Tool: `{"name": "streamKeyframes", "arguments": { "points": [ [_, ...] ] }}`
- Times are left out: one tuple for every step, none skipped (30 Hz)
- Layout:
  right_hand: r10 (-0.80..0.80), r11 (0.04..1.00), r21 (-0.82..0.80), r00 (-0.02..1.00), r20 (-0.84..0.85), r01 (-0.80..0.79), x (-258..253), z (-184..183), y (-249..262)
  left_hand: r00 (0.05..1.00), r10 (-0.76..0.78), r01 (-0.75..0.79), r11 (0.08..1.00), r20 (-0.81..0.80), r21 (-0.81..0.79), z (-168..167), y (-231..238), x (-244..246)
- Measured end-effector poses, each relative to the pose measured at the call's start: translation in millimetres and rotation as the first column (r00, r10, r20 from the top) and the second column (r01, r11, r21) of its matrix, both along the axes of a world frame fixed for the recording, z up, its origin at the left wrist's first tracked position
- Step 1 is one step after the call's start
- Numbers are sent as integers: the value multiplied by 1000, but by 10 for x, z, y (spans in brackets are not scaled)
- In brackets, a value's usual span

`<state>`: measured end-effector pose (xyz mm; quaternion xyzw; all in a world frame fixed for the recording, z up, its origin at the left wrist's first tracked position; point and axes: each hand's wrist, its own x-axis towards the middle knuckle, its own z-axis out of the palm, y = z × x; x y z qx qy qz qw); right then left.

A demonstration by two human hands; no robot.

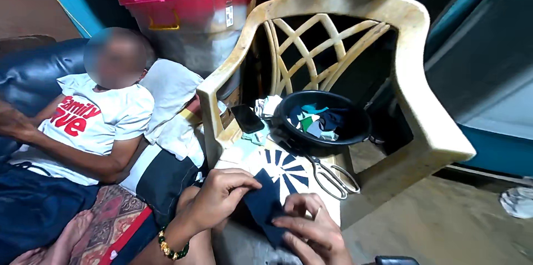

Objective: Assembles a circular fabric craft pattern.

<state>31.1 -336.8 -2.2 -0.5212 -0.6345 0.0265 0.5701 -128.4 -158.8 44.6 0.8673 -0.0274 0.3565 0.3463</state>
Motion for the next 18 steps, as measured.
{"name": "streamKeyframes", "arguments": {
  "points": [
    [-50,999,16,999,-17,51,-13,22,40,1000,-15,14,999,-21,-34,-11,-32,8],
    [-92,995,31,995,-42,93,-20,39,85,999,-30,26,997,-42,-77,-15,-63,14],
    [-110,993,29,992,-66,112,-23,57,120,997,-45,37,992,-60,-120,-16,-92,18],
    [-108,994,17,990,-87,110,-23,74,143,995,-63,51,986,-72,-162,-15,-111,19],
    [-98,995,-7,989,-109,98,-23,91,156,993,-85,67,977,-80,-203,-11,-121,18],
    [-83,996,-31,988,-130,79,-20,103,165,990,-111,87,966,-85,-244,-9,-122,15],
    [-62,997,-46,986,-154,55,-14,108,177,986,-141,111,951,-85,-287,-11,-117,13],
    [-39,998,-55,984,-175,30,-5,107,191,982,-169,132,935,-87,-329,-11,-110,10],
    [-14,998,-63,981,-193,2,6,103,203,979,-184,140,921,-91,-365,-11,-109,8],
    [10,997,-70,978,-208,-25,16,97,210,977,-188,136,910,-96,-392,-12,-113,9],
    [33,996,-72,975,-220,-50,25,92,213,977,-187,131,902,-100,-412,-13,-121,14],
    [63,994,-69,971,-230,-81,36,86,213,978,-184,125,896,-100,-426,-13,-130,22],
    [98,991,-63,965,-244,-117,43,82,205,978,-182,121,893,-101,-433,-12,-135,28],
    [117,989,-58,960,-255,-136,45,82,199,978,-182,122,893,-99,-434,-13,-135,30],
    [110,990,-59,961,-254,-129,40,85,197,978,-184,126,891,-94,-435,-14,-139,31],
    [76,994,-63,966,-249,-94,32,85,199,978,-191,135,888,-88,-439,-14,-149,32],
    [39,996,-69,968,-248,-58,26,81,200,976,-202,145,885,-83,-442,-11,-164,29],
    [12,997,-75,968,-252,-32,24,76,200,975,-208,152,885,-81,-441,-3,-180,28]
  ]
}}
